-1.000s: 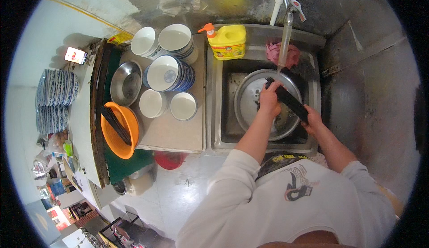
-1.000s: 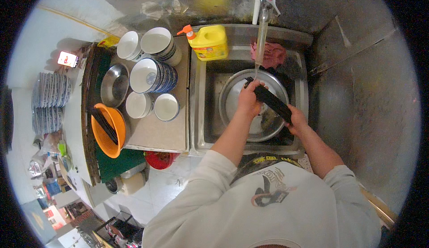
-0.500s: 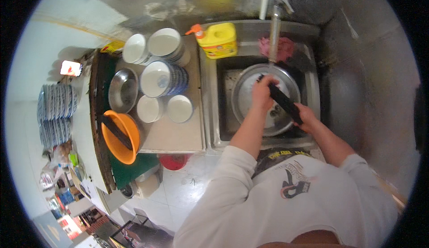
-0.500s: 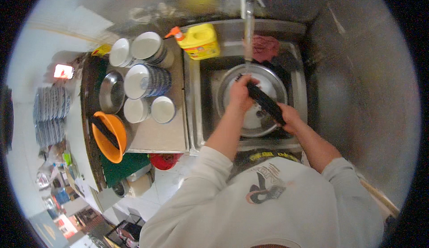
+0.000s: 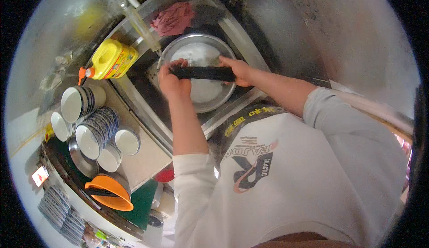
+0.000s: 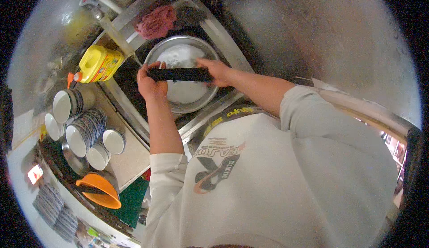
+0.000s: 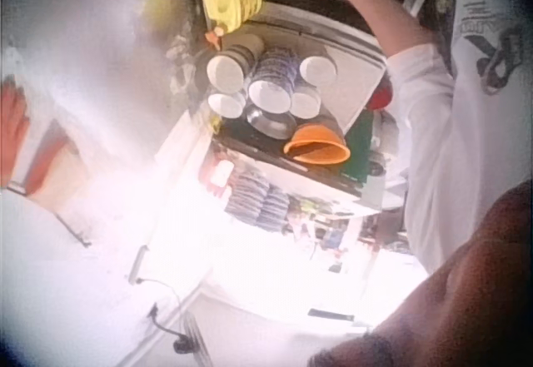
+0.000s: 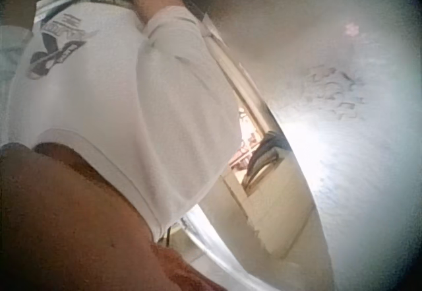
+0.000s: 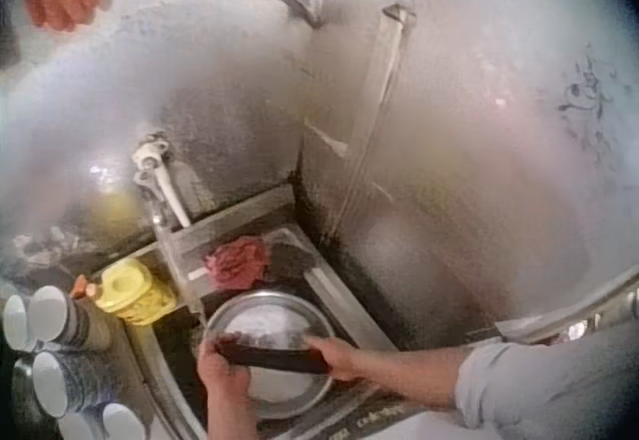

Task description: The person repeatedly scrubs and rinses black chopsticks under running water in a commercial kitchen sink. They handle the chopsticks in small bundles, scrubbing them with a sponge and rinsing them thoroughly before placing them into an orange bowl.

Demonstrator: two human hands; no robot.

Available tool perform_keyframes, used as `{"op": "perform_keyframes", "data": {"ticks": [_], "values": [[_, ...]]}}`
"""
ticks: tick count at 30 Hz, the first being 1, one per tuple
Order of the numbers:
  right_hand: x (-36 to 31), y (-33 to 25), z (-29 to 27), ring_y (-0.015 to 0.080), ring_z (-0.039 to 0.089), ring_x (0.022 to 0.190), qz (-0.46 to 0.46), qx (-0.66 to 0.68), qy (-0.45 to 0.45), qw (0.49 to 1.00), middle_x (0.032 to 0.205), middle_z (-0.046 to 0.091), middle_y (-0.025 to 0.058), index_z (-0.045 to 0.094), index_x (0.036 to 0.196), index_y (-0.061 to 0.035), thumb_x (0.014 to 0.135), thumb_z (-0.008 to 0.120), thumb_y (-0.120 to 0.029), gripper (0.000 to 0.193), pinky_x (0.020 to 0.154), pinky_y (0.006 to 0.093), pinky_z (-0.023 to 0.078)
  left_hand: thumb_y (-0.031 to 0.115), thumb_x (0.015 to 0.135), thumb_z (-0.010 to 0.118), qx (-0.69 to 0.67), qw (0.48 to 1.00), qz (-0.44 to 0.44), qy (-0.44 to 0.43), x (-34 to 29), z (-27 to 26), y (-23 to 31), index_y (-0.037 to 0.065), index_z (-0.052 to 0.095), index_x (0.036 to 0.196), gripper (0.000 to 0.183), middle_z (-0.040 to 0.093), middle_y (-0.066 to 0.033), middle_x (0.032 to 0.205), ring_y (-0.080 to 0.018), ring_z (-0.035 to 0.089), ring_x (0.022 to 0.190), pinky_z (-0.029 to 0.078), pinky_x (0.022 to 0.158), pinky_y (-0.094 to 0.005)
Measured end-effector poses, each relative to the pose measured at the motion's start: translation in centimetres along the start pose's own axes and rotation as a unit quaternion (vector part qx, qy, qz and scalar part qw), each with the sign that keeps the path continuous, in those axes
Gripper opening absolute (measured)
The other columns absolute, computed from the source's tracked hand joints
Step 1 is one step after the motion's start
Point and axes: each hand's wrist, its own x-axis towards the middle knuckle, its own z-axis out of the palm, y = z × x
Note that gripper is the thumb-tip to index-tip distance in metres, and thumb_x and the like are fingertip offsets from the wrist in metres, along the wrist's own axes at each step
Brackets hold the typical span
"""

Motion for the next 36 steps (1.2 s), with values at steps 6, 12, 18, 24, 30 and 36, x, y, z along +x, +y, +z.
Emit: {"op": "perform_keyframes", "data": {"ticks": [6, 12, 18, 24, 30, 36], "values": [[5.0, 0.4, 0.8, 0.0216, 0.052, 0.050, -0.042, -0.157, 0.093, 0.982, 0.075, 0.062, 0.0076, 0.065, 0.090, -0.0071, 0.093, 0.055, -0.040, 0.035, 0.042, 0.0371, 0.041, 0.016, 0.095, 0.049, 0.058, 0.996, 0.004, -0.062, -1.5, -0.2, -0.8, 0.002, 0.055, 0.094, 0.015, 0.062, -0.0154, 0.092, -0.0348, 0.060, 0.098, 0.044, 0.095, -0.0540], [4.7, -2.0, 6.4, 0.0232, 0.062, 0.063, -0.033, -0.100, -0.035, 0.994, 0.079, 0.063, 0.0101, 0.066, 0.092, -0.0008, 0.093, 0.054, -0.032, 0.033, 0.050, 0.0386, 0.048, 0.002, 0.077, 0.050, -0.039, 0.996, 0.044, -0.068, -0.6, -2.2, 5.3, 0.007, 0.052, 0.080, 0.007, 0.061, -0.0125, 0.082, -0.0340, 0.061, 0.086, 0.046, 0.095, -0.0547], [9.0, -0.7, 6.8, 0.0214, 0.063, 0.088, 0.024, -0.048, -0.158, 0.986, 0.093, 0.064, 0.0112, 0.062, 0.106, -0.0007, 0.096, 0.054, -0.031, 0.033, 0.080, 0.0360, 0.054, 0.003, 0.073, 0.053, 0.030, 0.987, 0.126, -0.092, -3.2, -2.7, 12.1, 0.010, 0.056, 0.086, 0.015, 0.062, -0.0119, 0.083, -0.0344, 0.061, 0.087, 0.043, 0.100, -0.0575], [7.5, -0.1, 6.9, 0.0266, 0.064, 0.092, 0.010, -0.057, -0.139, 0.989, 0.106, 0.062, 0.0154, 0.056, 0.114, 0.0036, 0.097, 0.053, -0.029, 0.037, 0.082, 0.0379, 0.055, 0.005, 0.073, 0.053, 0.057, 0.984, 0.140, -0.093, -3.6, -2.5, 14.7, 0.010, 0.056, 0.084, 0.012, 0.061, -0.0132, 0.085, -0.0341, 0.060, 0.088, 0.041, 0.101, -0.0587], [5.0, 0.1, 10.7, 0.0238, 0.062, 0.094, 0.051, 0.132, -0.154, 0.978, 0.106, 0.063, 0.0120, 0.057, 0.117, 0.0007, 0.100, 0.045, -0.033, 0.040, 0.082, 0.0398, 0.052, 0.004, 0.074, 0.054, 0.044, 0.983, 0.109, -0.141, -3.4, -1.7, 14.4, 0.011, 0.059, 0.087, 0.016, 0.062, -0.0118, 0.086, -0.0328, 0.060, 0.088, 0.041, 0.102, -0.0573], [6.1, -0.6, 11.4, 0.0227, 0.059, 0.099, 0.069, 0.177, -0.222, 0.956, 0.117, 0.062, 0.0111, 0.056, 0.125, -0.0038, 0.101, 0.039, -0.037, 0.044, 0.089, 0.0393, 0.047, 0.002, 0.077, 0.052, 0.052, 0.976, 0.109, -0.182, -3.4, -0.9, 14.8, 0.010, 0.058, 0.091, 0.017, 0.062, -0.0123, 0.088, -0.0317, 0.060, 0.091, 0.041, 0.102, -0.0573]]}}
